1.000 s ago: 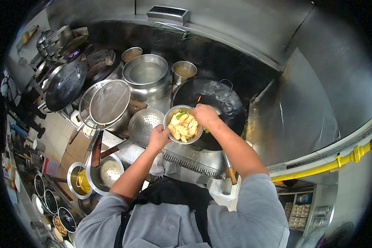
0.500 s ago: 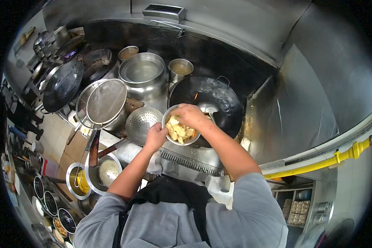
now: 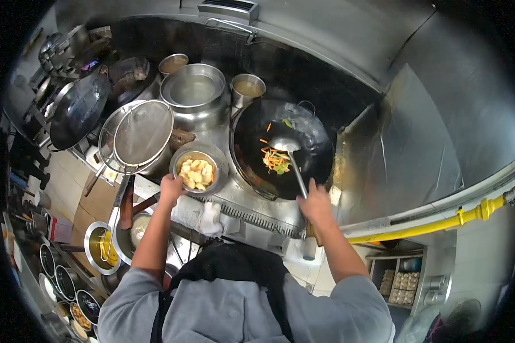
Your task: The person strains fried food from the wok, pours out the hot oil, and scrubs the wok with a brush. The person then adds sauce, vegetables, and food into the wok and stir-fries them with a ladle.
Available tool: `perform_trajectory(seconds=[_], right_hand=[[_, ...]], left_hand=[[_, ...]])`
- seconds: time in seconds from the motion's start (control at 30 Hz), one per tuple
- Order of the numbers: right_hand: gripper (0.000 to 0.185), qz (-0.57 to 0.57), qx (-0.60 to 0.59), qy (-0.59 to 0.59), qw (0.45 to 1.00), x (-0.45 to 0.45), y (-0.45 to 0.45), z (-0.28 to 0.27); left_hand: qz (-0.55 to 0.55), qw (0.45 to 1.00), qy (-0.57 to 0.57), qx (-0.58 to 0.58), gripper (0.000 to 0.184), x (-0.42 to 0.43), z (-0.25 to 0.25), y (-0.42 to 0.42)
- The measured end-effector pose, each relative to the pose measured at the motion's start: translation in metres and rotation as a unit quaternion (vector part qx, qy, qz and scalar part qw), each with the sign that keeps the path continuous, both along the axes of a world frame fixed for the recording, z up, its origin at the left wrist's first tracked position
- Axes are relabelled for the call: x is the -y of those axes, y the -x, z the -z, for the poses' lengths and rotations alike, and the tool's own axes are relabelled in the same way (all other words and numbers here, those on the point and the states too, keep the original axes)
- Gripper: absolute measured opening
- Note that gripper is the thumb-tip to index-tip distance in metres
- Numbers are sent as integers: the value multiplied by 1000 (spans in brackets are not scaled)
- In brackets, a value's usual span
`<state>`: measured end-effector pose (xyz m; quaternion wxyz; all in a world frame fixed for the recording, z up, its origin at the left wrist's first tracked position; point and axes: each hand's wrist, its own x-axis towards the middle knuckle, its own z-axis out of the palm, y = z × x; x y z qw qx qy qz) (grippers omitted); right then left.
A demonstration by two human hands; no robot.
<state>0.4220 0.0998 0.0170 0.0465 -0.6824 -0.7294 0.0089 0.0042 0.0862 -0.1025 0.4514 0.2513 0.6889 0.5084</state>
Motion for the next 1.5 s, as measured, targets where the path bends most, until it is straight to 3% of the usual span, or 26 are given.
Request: perform_trajectory(seconds=[0.03, 0.1, 0.2, 0.23, 0.27, 0.3, 0.37, 0.4, 0.43, 0.5, 0.53, 0.63, 0.7, 0.77, 0.9, 0.97, 1.1, 1.17, 1.3, 1.33, 1.43, 1.5], right_hand=[[53, 53, 59, 48, 996, 25, -2, 8], [59, 77, -28, 123, 989, 48, -25, 30], [56, 54, -126, 77, 988, 87, -37, 3], [56, 63, -126, 78, 987, 100, -29, -17], [53, 143, -211, 176, 951, 114, -18, -45], [51, 218, -291, 268, 892, 123, -11, -66], [46, 244, -298, 299, 873, 123, -18, -59], [46, 135, -265, 210, 931, 113, -38, -26], [47, 23, -227, 117, 967, 108, -51, 0], [47, 56, -215, 132, 966, 55, -47, 7], [47, 72, -241, 130, 959, 27, -55, 22], [47, 66, -280, 22, 958, -32, -64, 55], [47, 77, -254, 31, 964, -28, -46, 41], [46, 85, -229, 43, 969, -14, -55, 30], [43, -90, -296, 120, 943, 50, -108, 11], [43, -53, -324, 215, 920, 72, -129, 0], [42, -26, -322, 242, 915, 38, -146, 13], [46, -96, -256, 89, 958, -8, -144, 49], [47, -57, -264, 7, 963, -19, -127, 81], [48, -72, -276, 46, 957, -1, -126, 62], [47, -128, -337, 111, 926, 29, -170, 81], [47, -95, -362, 206, 904, 75, -181, 30]], left_hand=[[-3, 999, 28, -31, 22, -5, 6, 3], [-7, 1000, 18, -25, 23, -14, 19, 1], [-24, 998, 29, -41, 23, -28, 42, 1], [-30, 996, 53, -67, 23, -31, 58, 0], [4, 981, 59, -185, 29, -45, 125, 15], [11, 981, 60, -185, 29, -38, 109, 6], [19, 967, 38, -250, 39, -15, 38, -21], [36, 951, -28, -307, 53, -6, 33, -30], [41, 949, -27, -311, 53, 2, 25, -39], [39, 938, -140, -315, 60, 19, 5, -61], [36, 935, -142, -322, 60, 29, -6, -70], [57, 908, -204, -360, 63, 56, -33, -88], [43, 961, -167, -214, 56, 79, -37, -104], [27, 964, -135, -228, 52, 104, -22, -116], [-17, 990, -57, -126, 47, 173, -6, -141], [-33, 987, -59, -146, 47, 203, 14, -156], [-54, 992, -47, -103, 47, 244, 15, -198], [-60, 995, -51, -68, 44, 251, -10, -226], [-14, 998, -48, -50, 43, 279, -7, -243], [-15, 996, -36, -75, 44, 288, -7, -245], [-47, 995, -4, -85, 43, 317, -18, -245], [-82, 994, 3, -69, 42, 335, -11, -237]])
